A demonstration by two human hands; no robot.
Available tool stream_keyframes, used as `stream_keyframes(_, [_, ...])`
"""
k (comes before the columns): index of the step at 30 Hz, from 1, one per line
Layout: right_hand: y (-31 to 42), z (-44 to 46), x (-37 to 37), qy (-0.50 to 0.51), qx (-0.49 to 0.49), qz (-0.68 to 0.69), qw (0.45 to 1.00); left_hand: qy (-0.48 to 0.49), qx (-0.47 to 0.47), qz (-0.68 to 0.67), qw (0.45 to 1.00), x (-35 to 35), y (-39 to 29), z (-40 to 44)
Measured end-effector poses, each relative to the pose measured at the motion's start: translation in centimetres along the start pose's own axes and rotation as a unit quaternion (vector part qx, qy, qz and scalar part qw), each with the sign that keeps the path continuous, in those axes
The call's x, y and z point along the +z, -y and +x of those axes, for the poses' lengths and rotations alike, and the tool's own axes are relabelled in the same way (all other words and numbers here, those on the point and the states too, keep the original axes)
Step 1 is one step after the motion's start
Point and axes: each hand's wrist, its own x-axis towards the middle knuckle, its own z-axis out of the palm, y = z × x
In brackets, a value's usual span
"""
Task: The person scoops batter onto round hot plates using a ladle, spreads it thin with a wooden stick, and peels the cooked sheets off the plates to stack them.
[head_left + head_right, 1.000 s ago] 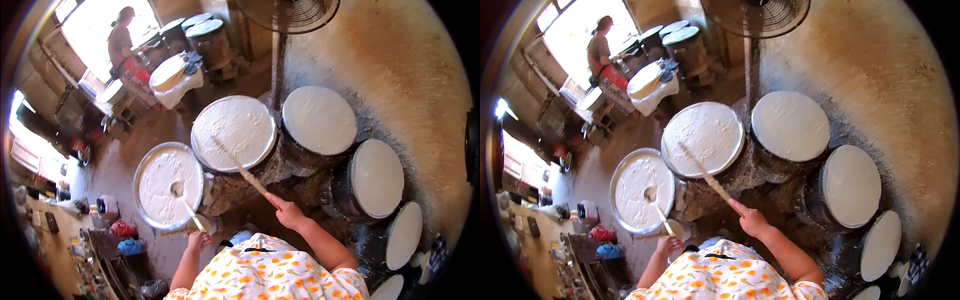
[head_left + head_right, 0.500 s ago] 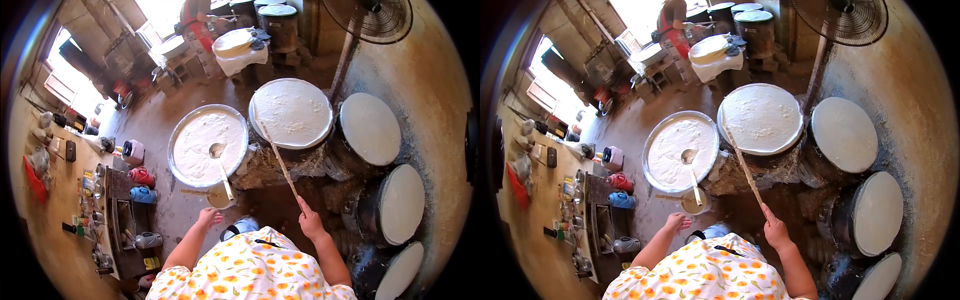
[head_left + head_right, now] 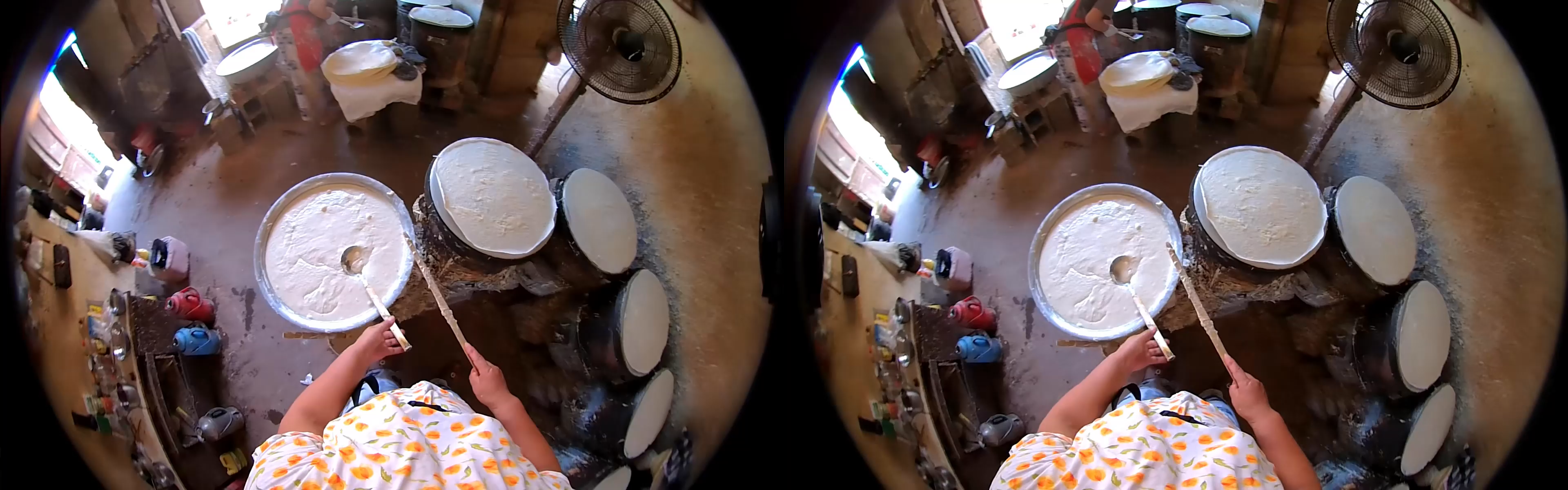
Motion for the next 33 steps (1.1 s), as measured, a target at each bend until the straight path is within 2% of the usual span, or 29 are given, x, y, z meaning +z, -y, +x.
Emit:
stream_keyframes(1, [0.8, -0.2, 0.4, -0.004, 0.009, -0.009, 1.0, 0.005, -0.007, -0.053, 0.999, 0.5, -0.8, 0.1])
stream_keyframes(3, [1.9, -0.9, 1.0, -0.019, 0.018, -0.011, 1.0, 0.1, 0.004, -0.118, 0.988, -0.4, -2.8, -0.5])
stream_keyframes(5, [2.9, -1.6, 1.2, -0.022, 0.042, -0.02, 0.999, 0.077, 0.075, -0.208, 0.972, -3.5, -4.9, 0.9])
stream_keyframes(6, [3.2, -2.0, 1.3, -0.018, 0.052, -0.017, 0.998, 0.071, 0.057, -0.265, 0.96, -6.5, -6.3, 2.5])
stream_keyframes(8, [2.8, -3.0, 1.7, -0.029, 0.051, -0.007, 0.998, 0.097, 0.007, -0.285, 0.954, -11.1, -9.1, 3.4])
stream_keyframes(9, [3.1, -3.3, 1.5, -0.035, 0.043, -0.014, 0.998, 0.128, -0.015, -0.25, 0.96, -11.4, -10.1, 2.0])
stream_keyframes(10, [3.1, -3.5, 1.5, -0.045, 0.037, -0.017, 0.998, 0.018, 0.066, -0.046, 0.997, -8.4, -10.4, -2.6])
stream_keyframes(11, [2.9, -3.8, 1.6, -0.055, 0.031, -0.019, 0.998, -0.091, 0.15, 0.162, 0.971, -5.9, -10.5, -6.9])
stream_keyframes(12, [2.3, -4.1, 1.8, -0.083, -0.001, -0.023, 0.996, -0.096, 0.184, 0.167, 0.964, -6.8, -9.6, -7.6])
stream_keyframes(13, [2.3, -4.2, 1.6, -0.1, 0.007, -0.022, 0.995, -0.1, 0.22, 0.173, 0.955, -8.7, -8.3, -8.0])
stream_keyframes(14, [2.3, -4.2, 1.6, -0.113, 0.007, -0.031, 0.993, -0.085, 0.227, 0.117, 0.963, -10.2, -7.4, -7.9])
stream_keyframes(16, [2.4, -4.6, 1.7, -0.14, 0.017, -0.032, 0.989, -0.076, 0.208, 0.044, 0.974, -13.2, -5.7, -7.0])
stream_keyframes(17, [2.4, -4.8, 1.4, -0.126, 0.059, 0.004, 0.99, -0.081, 0.186, 0.028, 0.979, -14.2, -5.2, -5.5])
stream_keyframes(19, [2.2, -4.7, 0.9, -0.129, 0.106, 0.045, 0.985, -0.138, 0.133, 0.069, 0.979, -13.0, -3.9, -3.7])
stream_keyframes(21, [1.8, -5.2, 0.5, -0.119, 0.137, 0.091, 0.979, -0.077, 0.127, 0.095, 0.984, -12.1, -2.7, -1.4])
stream_keyframes(23, [0.9, -6.0, 0.5, -0.163, 0.102, 0.057, 0.98, -0.053, 0.088, 0.156, 0.982, -8.8, -3.0, -1.9])
stream_keyframes(25, [-0.7, -6.8, 1.4, -0.167, 0.132, 0.022, 0.977, 0.025, 0.042, 0.23, 0.972, -10.1, -3.0, 1.2])
stream_keyframes(26, [-0.9, -7.5, 1.4, -0.192, 0.155, 0.028, 0.969, 0.031, 0.045, 0.272, 0.961, -8.0, -2.7, 0.8])
stream_keyframes(28, [-1.4, -8.5, 1.0, -0.161, 0.182, 0.031, 0.97, 0.051, 0.036, 0.395, 0.917, -3.1, -2.1, -2.4])
stream_keyframes(30, [-2.4, -10.0, 1.0, -0.197, 0.203, 0.041, 0.958, 0.105, 0.024, 0.547, 0.83, 0.8, -1.7, -3.5])
stream_keyframes(32, [-2.9, -11.7, 0.0, -0.214, 0.227, 0.053, 0.949, 0.186, 0.05, 0.669, 0.718, 2.9, -1.0, -2.5])
stream_keyframes(33, [-3.5, -12.5, -0.1, -0.229, 0.241, 0.055, 0.941, 0.194, 0.051, 0.726, 0.658, 5.2, -0.8, -3.0])
